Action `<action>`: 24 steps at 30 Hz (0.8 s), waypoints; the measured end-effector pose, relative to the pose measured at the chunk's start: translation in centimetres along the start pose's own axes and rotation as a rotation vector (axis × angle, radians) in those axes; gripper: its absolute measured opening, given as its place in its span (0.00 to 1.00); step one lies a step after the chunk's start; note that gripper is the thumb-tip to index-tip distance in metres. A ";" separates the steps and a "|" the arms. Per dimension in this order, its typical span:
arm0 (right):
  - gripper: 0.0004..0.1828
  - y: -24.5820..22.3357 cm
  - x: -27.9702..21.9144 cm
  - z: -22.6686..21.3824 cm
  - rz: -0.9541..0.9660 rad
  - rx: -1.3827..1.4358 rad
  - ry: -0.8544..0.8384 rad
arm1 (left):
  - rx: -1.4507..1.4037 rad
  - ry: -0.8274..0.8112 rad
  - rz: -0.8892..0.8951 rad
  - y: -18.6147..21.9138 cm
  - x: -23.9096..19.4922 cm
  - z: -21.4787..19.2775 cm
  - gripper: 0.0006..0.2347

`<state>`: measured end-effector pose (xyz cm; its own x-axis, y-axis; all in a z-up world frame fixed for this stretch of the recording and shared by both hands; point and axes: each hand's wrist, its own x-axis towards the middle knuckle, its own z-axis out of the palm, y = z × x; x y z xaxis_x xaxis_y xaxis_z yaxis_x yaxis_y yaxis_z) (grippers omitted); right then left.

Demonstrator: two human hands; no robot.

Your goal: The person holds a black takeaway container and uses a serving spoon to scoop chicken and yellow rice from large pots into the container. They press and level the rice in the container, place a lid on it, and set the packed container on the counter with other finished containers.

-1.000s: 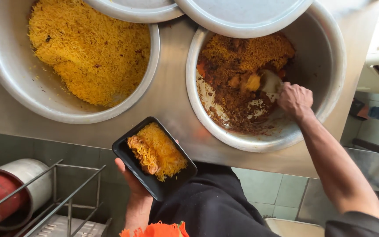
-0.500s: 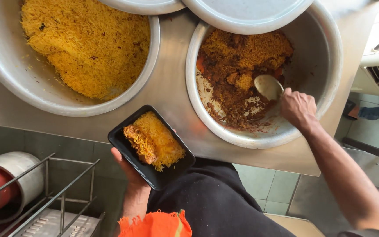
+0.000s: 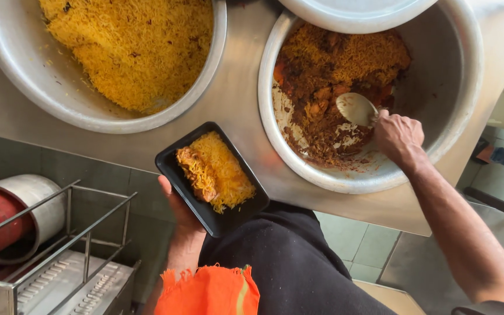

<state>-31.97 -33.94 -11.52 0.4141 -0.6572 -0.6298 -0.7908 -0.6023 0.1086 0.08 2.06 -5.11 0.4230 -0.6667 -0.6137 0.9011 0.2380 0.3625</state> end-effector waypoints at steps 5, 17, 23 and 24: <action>0.15 -2.3 2.3 3.8 0.029 0.039 -0.060 | -0.001 -0.018 0.004 0.0 -0.1 0.2 0.39; 0.15 -2.8 1.3 4.8 -0.042 0.120 -0.012 | -0.117 -0.047 -0.006 -1.1 0.1 -1.2 0.38; 0.16 -5.3 2.2 3.7 0.000 0.127 -0.025 | -0.091 -0.052 -0.018 -1.4 -0.3 0.0 0.39; 0.17 -5.8 2.1 2.9 0.006 0.123 -0.052 | -0.060 -0.048 -0.002 -1.3 -0.3 0.1 0.39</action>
<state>-27.84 -30.56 -15.68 0.3875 -0.6347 -0.6686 -0.8442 -0.5357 0.0193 -1.23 1.94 -5.33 0.4178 -0.6999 -0.5793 0.9064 0.2776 0.3183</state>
